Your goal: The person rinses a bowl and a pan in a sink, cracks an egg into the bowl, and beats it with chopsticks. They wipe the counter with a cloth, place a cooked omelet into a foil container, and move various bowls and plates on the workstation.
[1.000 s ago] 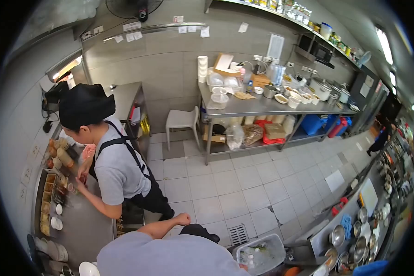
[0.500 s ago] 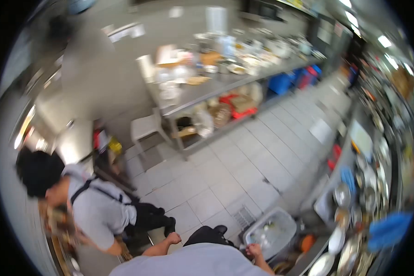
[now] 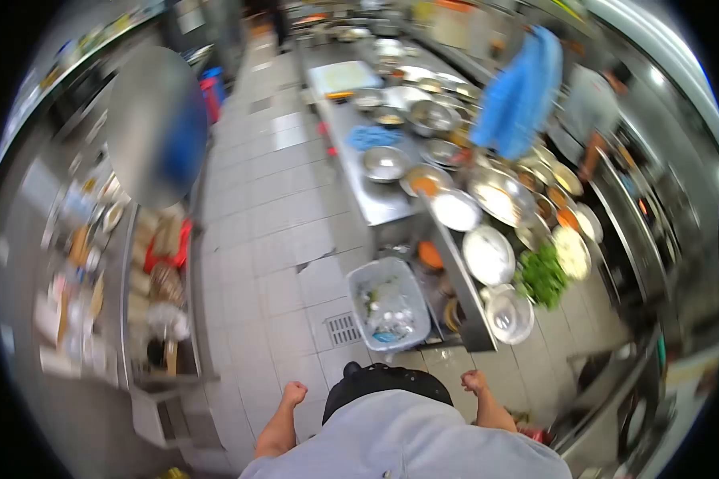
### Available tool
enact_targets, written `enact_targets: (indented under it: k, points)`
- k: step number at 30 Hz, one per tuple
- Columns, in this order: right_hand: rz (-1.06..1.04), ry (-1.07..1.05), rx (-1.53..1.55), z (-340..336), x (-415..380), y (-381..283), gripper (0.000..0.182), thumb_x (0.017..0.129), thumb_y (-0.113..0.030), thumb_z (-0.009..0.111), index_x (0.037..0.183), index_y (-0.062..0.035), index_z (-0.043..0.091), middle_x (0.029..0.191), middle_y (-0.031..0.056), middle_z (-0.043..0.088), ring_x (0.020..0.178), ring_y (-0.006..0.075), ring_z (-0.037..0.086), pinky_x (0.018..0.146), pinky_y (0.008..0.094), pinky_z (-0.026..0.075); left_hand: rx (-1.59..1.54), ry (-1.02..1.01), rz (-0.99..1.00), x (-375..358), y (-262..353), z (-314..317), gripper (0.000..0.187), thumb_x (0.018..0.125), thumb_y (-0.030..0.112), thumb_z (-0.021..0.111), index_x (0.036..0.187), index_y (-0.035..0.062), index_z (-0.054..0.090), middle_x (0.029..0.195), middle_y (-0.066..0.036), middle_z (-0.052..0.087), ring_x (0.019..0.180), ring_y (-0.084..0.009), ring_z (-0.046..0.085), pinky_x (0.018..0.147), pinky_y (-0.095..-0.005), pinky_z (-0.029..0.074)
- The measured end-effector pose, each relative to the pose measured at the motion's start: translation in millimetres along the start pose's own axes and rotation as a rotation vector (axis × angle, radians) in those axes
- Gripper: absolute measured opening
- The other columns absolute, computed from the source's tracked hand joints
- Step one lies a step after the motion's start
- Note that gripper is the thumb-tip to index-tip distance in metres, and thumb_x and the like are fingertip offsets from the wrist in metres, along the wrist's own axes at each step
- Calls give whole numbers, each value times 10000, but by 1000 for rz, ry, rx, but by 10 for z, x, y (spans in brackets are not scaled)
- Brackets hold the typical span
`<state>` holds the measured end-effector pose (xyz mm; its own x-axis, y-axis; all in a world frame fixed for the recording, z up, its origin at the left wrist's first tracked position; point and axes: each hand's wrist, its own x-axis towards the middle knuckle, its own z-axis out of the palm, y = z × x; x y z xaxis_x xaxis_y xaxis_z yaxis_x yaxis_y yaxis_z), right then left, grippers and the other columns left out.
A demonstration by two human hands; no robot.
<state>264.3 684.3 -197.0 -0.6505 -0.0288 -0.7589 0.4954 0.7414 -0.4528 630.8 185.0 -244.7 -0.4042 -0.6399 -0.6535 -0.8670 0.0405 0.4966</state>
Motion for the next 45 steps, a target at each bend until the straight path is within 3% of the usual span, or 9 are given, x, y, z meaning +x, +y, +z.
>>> enact_targets:
  k: [7, 12, 16, 22, 24, 30, 36, 43, 45]
  points:
    - [188, 140, 307, 351, -722, 1270, 152, 822, -80, 576, 881, -2, 693, 755, 115, 667, 653, 192, 646, 529, 328, 543, 184, -168, 111, 618, 1020, 31, 74, 710, 109, 670, 736, 50, 706, 676, -106, 661, 655, -195, 610, 627, -349, 495]
    - [385, 102, 442, 770, -1264, 2068, 140, 831, -126, 641, 802, -2, 700, 648, 88, 636, 577, 179, 610, 485, 324, 503, 272, -246, 299, 557, 1608, 328, 77, 729, 98, 655, 765, 48, 702, 692, -95, 661, 663, -190, 606, 633, -347, 495]
    - [411, 112, 494, 867, -1485, 2499, 182, 850, -180, 624, 856, -8, 683, 738, 114, 679, 635, 202, 649, 566, 360, 552, 319, -290, 401, 355, 1837, 679, 87, 738, 103, 658, 783, 39, 696, 693, -91, 657, 667, -186, 602, 637, -342, 492]
    - [383, 188, 578, 645, -1195, 2839, 202, 833, -173, 600, 871, 9, 679, 729, 105, 678, 617, 200, 646, 557, 335, 542, 429, -371, 461, -246, 1954, 1048, 115, 754, 148, 668, 796, 49, 710, 718, -95, 673, 697, -189, 618, 664, -343, 503]
    - [361, 201, 567, 440, -1066, 2855, 146, 847, -129, 613, 840, 1, 678, 768, 87, 662, 728, 195, 663, 581, 342, 549, 504, -421, 429, -414, 1909, 1127, 125, 760, 159, 670, 804, 50, 715, 735, -99, 682, 709, -192, 625, 676, -341, 506]
    - [209, 325, 758, 86, -1029, 2772, 134, 828, -87, 560, 820, -6, 667, 722, 65, 632, 644, 155, 611, 533, 313, 517, 661, -500, 424, -371, 1670, 1242, 160, 766, 209, 704, 839, 70, 731, 798, -128, 703, 771, -228, 650, 723, -364, 514]
    - [380, 255, 707, 290, -1319, 2810, 150, 856, -97, 559, 877, -16, 684, 762, 89, 663, 666, 181, 646, 545, 322, 527, 604, -462, 423, -113, 1869, 1317, 149, 746, 184, 697, 811, 51, 722, 757, -114, 693, 732, -213, 638, 692, -348, 508]
    - [454, 187, 686, 667, -1549, 2945, 187, 892, -91, 530, 921, -8, 695, 796, 108, 682, 696, 216, 665, 561, 351, 540, 511, -455, 488, -100, 2124, 1416, 157, 743, 177, 687, 786, 27, 703, 690, -89, 659, 642, -185, 604, 618, -332, 492]
    - [440, 191, 697, 685, -1572, 2938, 200, 896, -78, 516, 937, -2, 697, 806, 113, 684, 701, 224, 667, 565, 357, 541, 546, -443, 514, -82, 2098, 1452, 174, 743, 188, 686, 784, 19, 698, 709, -125, 676, 672, -218, 634, 644, -358, 506]
